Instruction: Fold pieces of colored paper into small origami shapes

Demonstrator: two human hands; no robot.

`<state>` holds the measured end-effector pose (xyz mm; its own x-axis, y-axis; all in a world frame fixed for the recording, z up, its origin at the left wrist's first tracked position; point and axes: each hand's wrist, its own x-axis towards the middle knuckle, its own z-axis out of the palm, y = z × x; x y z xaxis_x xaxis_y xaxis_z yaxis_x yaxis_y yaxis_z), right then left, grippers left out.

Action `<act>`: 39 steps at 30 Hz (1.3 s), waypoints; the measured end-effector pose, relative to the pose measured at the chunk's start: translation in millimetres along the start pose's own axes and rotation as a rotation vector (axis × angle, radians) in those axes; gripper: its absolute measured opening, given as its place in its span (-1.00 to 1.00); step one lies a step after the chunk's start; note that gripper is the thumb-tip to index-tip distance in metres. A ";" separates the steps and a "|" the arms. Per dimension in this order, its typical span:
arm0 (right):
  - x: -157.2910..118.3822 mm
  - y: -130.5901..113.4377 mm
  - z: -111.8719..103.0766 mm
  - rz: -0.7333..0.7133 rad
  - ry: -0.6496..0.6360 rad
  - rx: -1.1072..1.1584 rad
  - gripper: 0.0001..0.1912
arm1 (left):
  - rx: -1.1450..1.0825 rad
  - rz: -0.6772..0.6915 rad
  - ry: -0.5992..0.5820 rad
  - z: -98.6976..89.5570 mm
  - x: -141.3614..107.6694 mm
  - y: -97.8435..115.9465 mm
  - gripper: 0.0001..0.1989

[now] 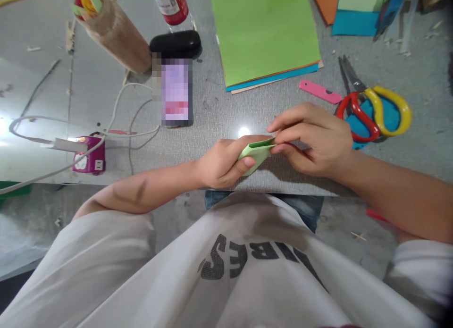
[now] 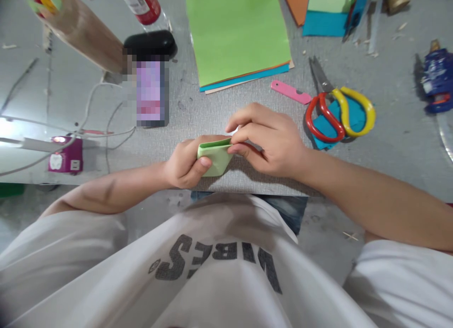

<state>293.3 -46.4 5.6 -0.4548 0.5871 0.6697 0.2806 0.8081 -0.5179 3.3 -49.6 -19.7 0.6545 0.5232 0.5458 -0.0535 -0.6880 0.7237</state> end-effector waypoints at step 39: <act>5.8 -21.6 -3.0 -0.080 0.073 -0.150 -0.82 | 0.308 0.289 0.459 -1.7 22.5 13.3 -0.60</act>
<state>287.1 -60.3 22.3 -0.4196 0.5181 0.7454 0.3714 0.8472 -0.3798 16.0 -46.1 3.0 0.2516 0.4099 0.8768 0.0847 -0.9118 0.4019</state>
